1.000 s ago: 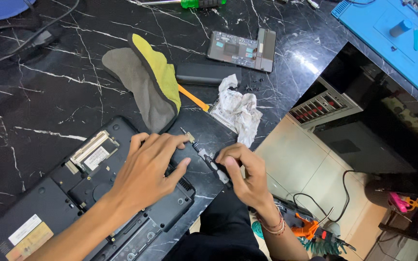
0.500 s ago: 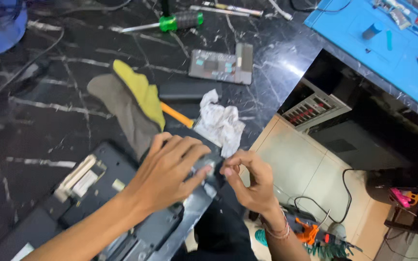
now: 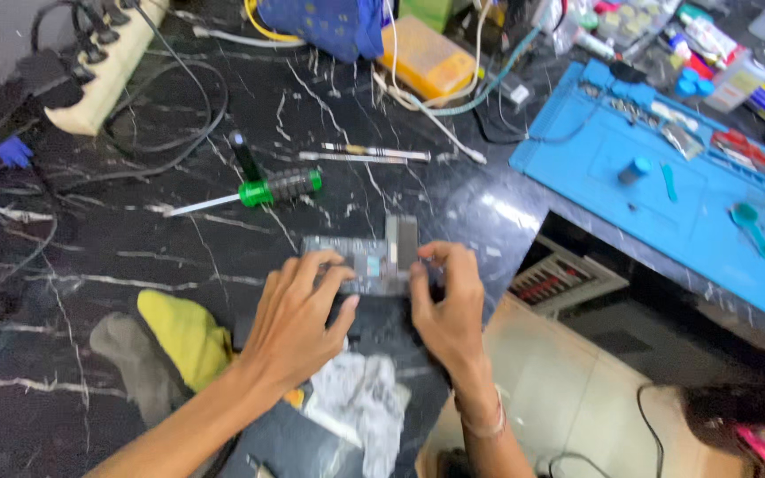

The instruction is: The person uses a screwdriver to remove screws from the back of a laptop, removes a cover plate, and then places a hard drive into the laptop's drive bay. They then replace the cover plate and secure it with screws.

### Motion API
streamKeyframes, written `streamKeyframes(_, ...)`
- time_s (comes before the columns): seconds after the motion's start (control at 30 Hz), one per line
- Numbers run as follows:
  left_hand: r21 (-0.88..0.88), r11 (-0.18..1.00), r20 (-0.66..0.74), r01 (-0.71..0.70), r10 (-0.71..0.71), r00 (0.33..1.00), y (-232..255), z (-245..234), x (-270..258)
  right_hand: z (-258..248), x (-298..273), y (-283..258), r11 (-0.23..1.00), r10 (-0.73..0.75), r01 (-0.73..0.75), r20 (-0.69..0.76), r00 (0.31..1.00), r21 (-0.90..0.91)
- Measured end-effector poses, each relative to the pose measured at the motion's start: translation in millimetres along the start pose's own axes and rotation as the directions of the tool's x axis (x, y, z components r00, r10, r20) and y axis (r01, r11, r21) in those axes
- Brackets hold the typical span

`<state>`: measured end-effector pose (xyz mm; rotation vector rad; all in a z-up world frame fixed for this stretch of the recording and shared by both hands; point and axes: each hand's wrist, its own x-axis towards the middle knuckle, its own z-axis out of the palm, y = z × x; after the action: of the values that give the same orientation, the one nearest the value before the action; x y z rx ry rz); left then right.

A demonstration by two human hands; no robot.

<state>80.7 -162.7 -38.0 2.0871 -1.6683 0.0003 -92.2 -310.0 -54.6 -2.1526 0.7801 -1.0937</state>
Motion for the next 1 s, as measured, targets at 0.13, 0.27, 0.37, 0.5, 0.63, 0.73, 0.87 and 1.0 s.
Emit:
streamKeyframes(0.13,0.016,0.986,0.037,0.169,-0.169,0.985,-13.9,7.3,0.3,2.7,-2.0,13.3,0.994,0.023,-0.005,0.155,0.988,-0.112)
streamKeyframes(0.27,0.043,0.948,0.113,0.315,-0.318,0.941,-22.4,7.0,4.0,6.0,-0.6,16.6,0.983,0.165,-0.152,0.129,0.978,-0.105)
streamKeyframes(0.37,0.0,0.936,0.153,0.352,-0.347,0.925,-26.2,9.4,1.7,4.7,-2.5,18.3,0.98,0.179,-0.164,0.135,0.975,-0.11)
streamKeyframes(0.5,-0.195,0.841,0.306,0.505,-0.437,0.846,-18.0,-8.3,9.8,3.8,-4.2,21.1,0.983,0.169,-0.156,0.144,0.975,-0.101)
streamKeyframes(0.63,-0.387,0.743,0.266,0.545,-0.476,0.838,-18.5,-16.1,10.0,2.8,-3.9,17.7,0.985,0.16,-0.151,0.114,0.98,-0.085)
streamKeyframes(0.73,-0.428,0.745,0.165,0.511,-0.491,0.855,-14.6,-20.7,8.9,-1.0,-4.4,10.5,0.984,0.169,-0.166,0.059,0.984,-0.062)
streamKeyframes(0.87,-0.515,0.697,0.157,0.499,-0.495,0.854,2.5,-24.8,-1.8,-7.2,-14.9,0.0,0.97,0.225,-0.218,-0.06,0.972,0.11)
streamKeyframes(1.0,-0.522,0.746,0.088,0.412,-0.434,0.897,17.2,-29.2,-13.9,-18.2,-30.4,-20.5,0.954,0.196,-0.153,-0.153,0.968,0.256)
